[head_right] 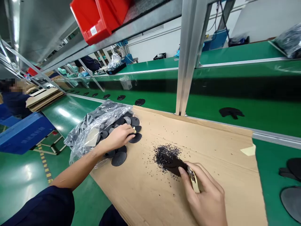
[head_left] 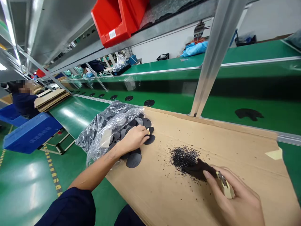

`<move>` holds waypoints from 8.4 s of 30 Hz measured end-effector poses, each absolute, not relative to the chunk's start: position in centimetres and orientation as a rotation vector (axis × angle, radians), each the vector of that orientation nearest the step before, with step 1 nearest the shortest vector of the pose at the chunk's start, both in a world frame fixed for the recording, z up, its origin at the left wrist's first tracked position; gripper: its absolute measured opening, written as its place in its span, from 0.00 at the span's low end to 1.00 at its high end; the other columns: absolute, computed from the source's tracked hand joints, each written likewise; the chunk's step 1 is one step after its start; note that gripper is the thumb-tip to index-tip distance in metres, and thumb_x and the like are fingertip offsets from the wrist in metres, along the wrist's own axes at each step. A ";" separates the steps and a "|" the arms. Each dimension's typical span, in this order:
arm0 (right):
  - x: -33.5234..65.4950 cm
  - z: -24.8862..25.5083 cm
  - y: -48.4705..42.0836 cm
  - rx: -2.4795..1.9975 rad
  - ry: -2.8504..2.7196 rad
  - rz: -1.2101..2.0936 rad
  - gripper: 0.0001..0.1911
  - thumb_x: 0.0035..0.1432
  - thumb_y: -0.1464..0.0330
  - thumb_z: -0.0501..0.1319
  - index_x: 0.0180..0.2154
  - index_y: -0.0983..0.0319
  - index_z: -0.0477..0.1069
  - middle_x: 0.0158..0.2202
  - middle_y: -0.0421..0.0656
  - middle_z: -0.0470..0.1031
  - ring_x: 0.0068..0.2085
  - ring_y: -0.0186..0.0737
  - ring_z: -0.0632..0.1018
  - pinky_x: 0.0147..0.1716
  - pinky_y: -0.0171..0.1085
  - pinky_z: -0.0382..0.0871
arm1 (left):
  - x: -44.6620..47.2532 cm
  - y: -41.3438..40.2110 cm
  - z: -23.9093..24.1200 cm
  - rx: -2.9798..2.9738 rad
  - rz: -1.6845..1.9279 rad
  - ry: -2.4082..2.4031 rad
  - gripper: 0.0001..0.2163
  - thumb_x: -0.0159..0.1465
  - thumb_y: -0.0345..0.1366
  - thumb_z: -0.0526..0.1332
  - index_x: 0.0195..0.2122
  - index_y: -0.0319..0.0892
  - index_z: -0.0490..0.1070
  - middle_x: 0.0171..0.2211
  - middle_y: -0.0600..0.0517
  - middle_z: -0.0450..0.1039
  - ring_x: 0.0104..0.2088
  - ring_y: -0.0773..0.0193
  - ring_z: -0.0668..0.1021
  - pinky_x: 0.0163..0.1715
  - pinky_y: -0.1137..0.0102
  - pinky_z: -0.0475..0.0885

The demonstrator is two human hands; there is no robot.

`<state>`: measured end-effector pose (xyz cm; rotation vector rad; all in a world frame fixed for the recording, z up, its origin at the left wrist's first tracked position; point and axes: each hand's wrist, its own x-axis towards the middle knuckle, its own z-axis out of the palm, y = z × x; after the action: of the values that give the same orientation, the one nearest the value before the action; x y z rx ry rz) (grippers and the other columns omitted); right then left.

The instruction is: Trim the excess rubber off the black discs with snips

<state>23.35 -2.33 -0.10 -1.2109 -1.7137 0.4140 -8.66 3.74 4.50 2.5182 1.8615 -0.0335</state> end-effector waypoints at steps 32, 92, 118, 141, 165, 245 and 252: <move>22.4 1.8 -3.4 -1.353 -1.307 1.210 0.14 0.54 0.56 0.68 0.33 0.60 0.77 0.28 0.42 0.77 0.32 0.42 0.77 0.32 0.37 0.74 | 2.6 -0.8 -0.2 1.897 1.061 1.099 0.18 0.66 0.40 0.63 0.56 0.41 0.68 0.42 0.46 0.77 0.35 0.62 0.79 0.33 0.70 0.78; 22.4 -0.1 -3.3 -0.888 -1.882 0.632 0.16 0.56 0.81 0.62 0.45 0.60 0.74 0.38 0.46 0.79 0.39 0.43 0.80 0.35 0.43 0.75 | 2.0 -1.0 0.5 1.950 1.319 0.740 0.08 0.65 0.33 0.67 0.44 0.38 0.77 0.33 0.47 0.82 0.31 0.65 0.78 0.34 0.68 0.74; 22.5 1.5 -3.5 -0.878 -1.824 0.870 0.11 0.58 0.79 0.61 0.40 0.59 0.72 0.34 0.44 0.76 0.36 0.42 0.77 0.35 0.44 0.73 | 1.2 -0.3 0.6 1.359 0.768 0.649 0.18 0.67 0.50 0.61 0.39 0.38 0.80 0.33 0.47 0.76 0.34 0.65 0.78 0.34 0.71 0.73; 22.1 1.1 -3.2 -0.981 -1.859 0.615 0.10 0.56 0.77 0.64 0.39 0.59 0.74 0.33 0.44 0.77 0.34 0.42 0.78 0.32 0.42 0.73 | 2.0 -0.9 -0.1 1.615 0.970 0.792 0.17 0.62 0.48 0.68 0.43 0.39 0.78 0.35 0.48 0.75 0.37 0.62 0.76 0.38 0.67 0.74; 24.3 0.1 -2.8 -1.161 -2.287 0.221 0.14 0.63 0.76 0.57 0.48 0.63 0.74 0.35 0.47 0.79 0.34 0.42 0.75 0.33 0.41 0.70 | 1.6 -1.1 -0.7 1.903 1.074 0.715 0.10 0.65 0.31 0.66 0.47 0.38 0.78 0.36 0.47 0.77 0.36 0.65 0.78 0.36 0.70 0.75; 26.3 1.1 -2.3 -1.114 -2.474 0.142 0.21 0.65 0.72 0.60 0.59 0.60 0.66 0.43 0.49 0.79 0.41 0.44 0.78 0.37 0.41 0.70 | 1.4 -0.2 -2.1 2.046 1.214 0.695 0.18 0.63 0.21 0.59 0.51 0.43 0.75 0.41 0.45 0.80 0.42 0.61 0.81 0.39 0.65 0.78; 25.9 1.1 -2.5 -1.109 -2.473 0.050 0.22 0.66 0.73 0.60 0.60 0.60 0.65 0.39 0.46 0.79 0.36 0.40 0.77 0.34 0.39 0.70 | 1.4 -0.2 -2.2 2.004 1.219 0.676 0.14 0.64 0.23 0.61 0.49 0.42 0.76 0.41 0.45 0.81 0.41 0.62 0.82 0.40 0.65 0.79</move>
<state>25.86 -2.45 1.09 -1.1094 -2.4734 0.0503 1.42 -0.18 -2.22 2.0036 0.6759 1.2191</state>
